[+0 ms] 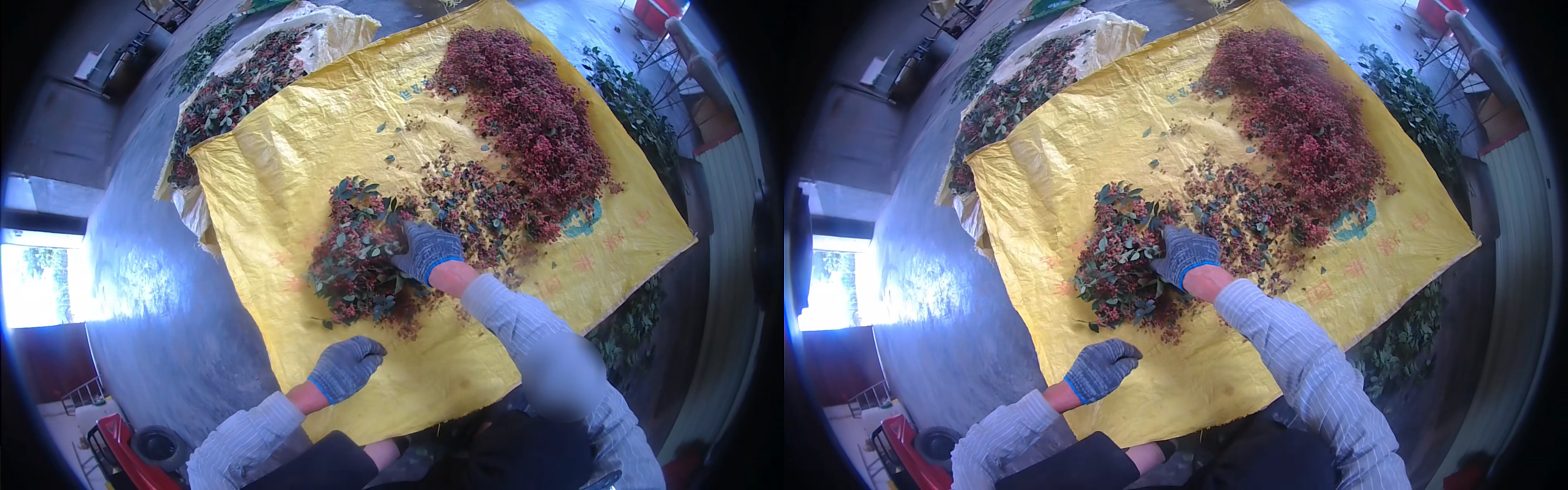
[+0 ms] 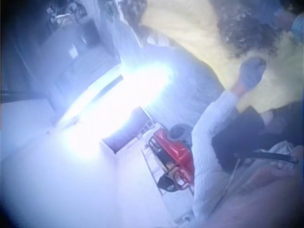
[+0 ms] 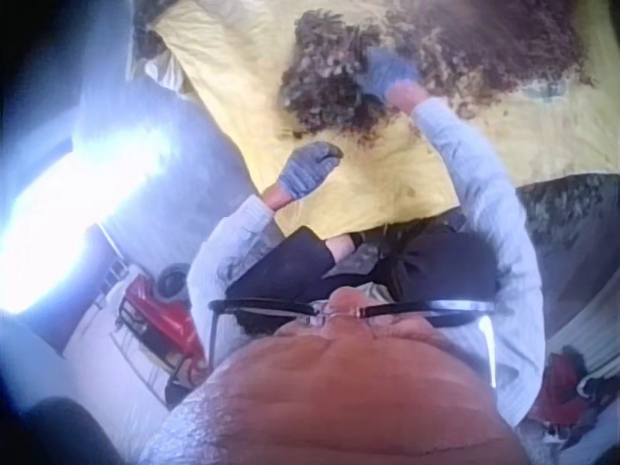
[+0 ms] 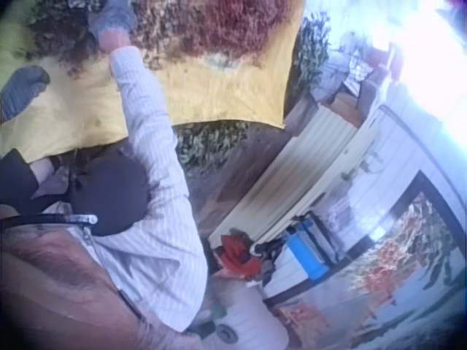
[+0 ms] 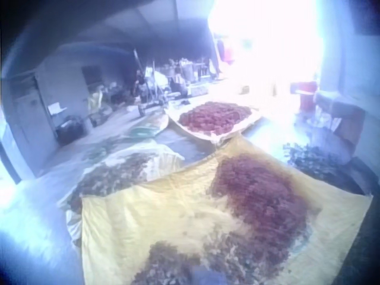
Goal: The person sorts through small red clusters and green leaves on a yellow tarp by hand, separating the red items from the foliage.
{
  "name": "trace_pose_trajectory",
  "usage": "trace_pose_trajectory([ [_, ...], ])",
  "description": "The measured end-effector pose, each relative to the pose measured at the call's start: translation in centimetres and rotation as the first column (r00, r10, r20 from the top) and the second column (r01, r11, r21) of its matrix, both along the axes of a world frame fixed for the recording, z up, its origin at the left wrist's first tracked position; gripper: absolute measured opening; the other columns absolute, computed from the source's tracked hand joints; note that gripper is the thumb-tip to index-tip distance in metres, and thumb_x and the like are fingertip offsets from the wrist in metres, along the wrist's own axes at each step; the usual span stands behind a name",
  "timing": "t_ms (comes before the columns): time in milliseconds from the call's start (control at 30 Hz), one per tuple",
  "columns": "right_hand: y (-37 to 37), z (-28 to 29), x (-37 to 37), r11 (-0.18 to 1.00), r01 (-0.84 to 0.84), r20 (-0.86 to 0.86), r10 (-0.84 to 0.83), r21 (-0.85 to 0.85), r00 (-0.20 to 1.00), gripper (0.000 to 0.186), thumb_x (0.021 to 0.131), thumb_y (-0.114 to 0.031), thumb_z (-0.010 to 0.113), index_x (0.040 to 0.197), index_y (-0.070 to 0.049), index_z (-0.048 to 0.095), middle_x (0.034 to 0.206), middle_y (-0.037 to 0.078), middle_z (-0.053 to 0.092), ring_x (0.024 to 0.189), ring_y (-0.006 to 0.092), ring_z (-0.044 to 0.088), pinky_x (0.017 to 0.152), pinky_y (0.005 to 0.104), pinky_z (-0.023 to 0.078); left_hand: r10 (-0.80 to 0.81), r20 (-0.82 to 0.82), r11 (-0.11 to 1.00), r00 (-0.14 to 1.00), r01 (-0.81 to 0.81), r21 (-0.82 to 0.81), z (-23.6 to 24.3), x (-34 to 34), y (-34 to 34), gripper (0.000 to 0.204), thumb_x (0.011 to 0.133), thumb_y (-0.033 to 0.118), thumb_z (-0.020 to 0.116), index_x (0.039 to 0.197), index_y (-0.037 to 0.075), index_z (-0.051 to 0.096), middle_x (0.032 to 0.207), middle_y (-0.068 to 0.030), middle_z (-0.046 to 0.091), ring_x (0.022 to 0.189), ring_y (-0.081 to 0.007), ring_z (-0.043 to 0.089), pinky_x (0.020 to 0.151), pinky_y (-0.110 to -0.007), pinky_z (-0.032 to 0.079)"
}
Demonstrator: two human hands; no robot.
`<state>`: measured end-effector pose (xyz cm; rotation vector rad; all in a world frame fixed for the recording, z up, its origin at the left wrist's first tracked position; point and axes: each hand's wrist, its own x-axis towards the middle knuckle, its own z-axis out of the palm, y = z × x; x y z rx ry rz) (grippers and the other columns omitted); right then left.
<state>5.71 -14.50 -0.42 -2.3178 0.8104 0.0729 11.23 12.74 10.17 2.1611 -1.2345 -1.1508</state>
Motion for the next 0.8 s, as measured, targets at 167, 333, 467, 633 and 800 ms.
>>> trace_pose_trajectory([
  [167,-1.0,-2.0,-4.0,0.991,0.051,0.031,-0.055,0.124,0.998,0.042,0.087,-0.035,0.074,0.121,-0.010,0.074,0.114,0.020,0.074,0.106,0.0401,0.071,0.094,0.0509,0.056,0.126,-0.100,0.988,0.987,-0.116,0.102,1.9,2.4,-1.9,0.016,0.096,0.009,0.073,0.110,0.000,0.077,0.093,-0.0109,0.075,0.079,-0.0158,0.073,0.075,-0.032,0.059],
  [333,-0.2,-1.0,-10.7,0.884,0.141,0.210,-0.256,0.447,0.944,0.037,0.091,-0.031,0.077,0.119,-0.008,0.076,0.109,0.020,0.076,0.100,0.0383,0.073,0.089,0.0463,0.058,0.008,-0.133,1.000,0.991,-0.004,0.030,7.2,3.6,-9.2,0.017,0.097,0.004,0.072,0.112,-0.003,0.075,0.096,-0.0098,0.075,0.086,-0.0154,0.073,0.078,-0.030,0.060],
  [467,0.8,0.5,-16.3,0.686,0.309,0.124,-0.504,0.659,0.855,0.040,0.089,-0.026,0.083,0.122,-0.004,0.075,0.107,0.019,0.077,0.096,0.0320,0.076,0.085,0.0393,0.059,0.088,-0.363,0.992,0.927,-0.047,0.120,11.5,1.5,-11.9,0.016,0.097,-0.001,0.071,0.113,-0.004,0.074,0.098,-0.0105,0.075,0.089,-0.0164,0.074,0.082,-0.030,0.060],
  [633,4.1,3.4,-21.0,0.727,0.417,0.254,-0.618,0.546,0.744,0.033,0.090,-0.019,0.081,0.120,-0.005,0.076,0.102,0.017,0.075,0.089,0.0315,0.075,0.079,0.0379,0.059,-0.116,-0.335,0.993,0.935,0.107,-0.045,10.8,-0.8,-12.8,0.016,0.092,0.000,0.075,0.108,-0.002,0.076,0.094,-0.0110,0.074,0.086,-0.0209,0.075,0.078,-0.032,0.058],
  [800,7.9,1.8,-25.1,0.943,0.307,0.151,-0.325,0.129,0.934,0.030,0.090,-0.019,0.072,0.120,-0.014,0.076,0.101,0.014,0.072,0.092,0.0355,0.070,0.078,0.0480,0.057,-0.845,0.366,0.522,0.391,0.755,0.398,4.7,-0.9,-16.4,0.022,0.086,0.013,0.065,0.106,0.010,0.072,0.099,-0.0142,0.071,0.096,-0.0358,0.072,0.082,-0.052,0.055],
])
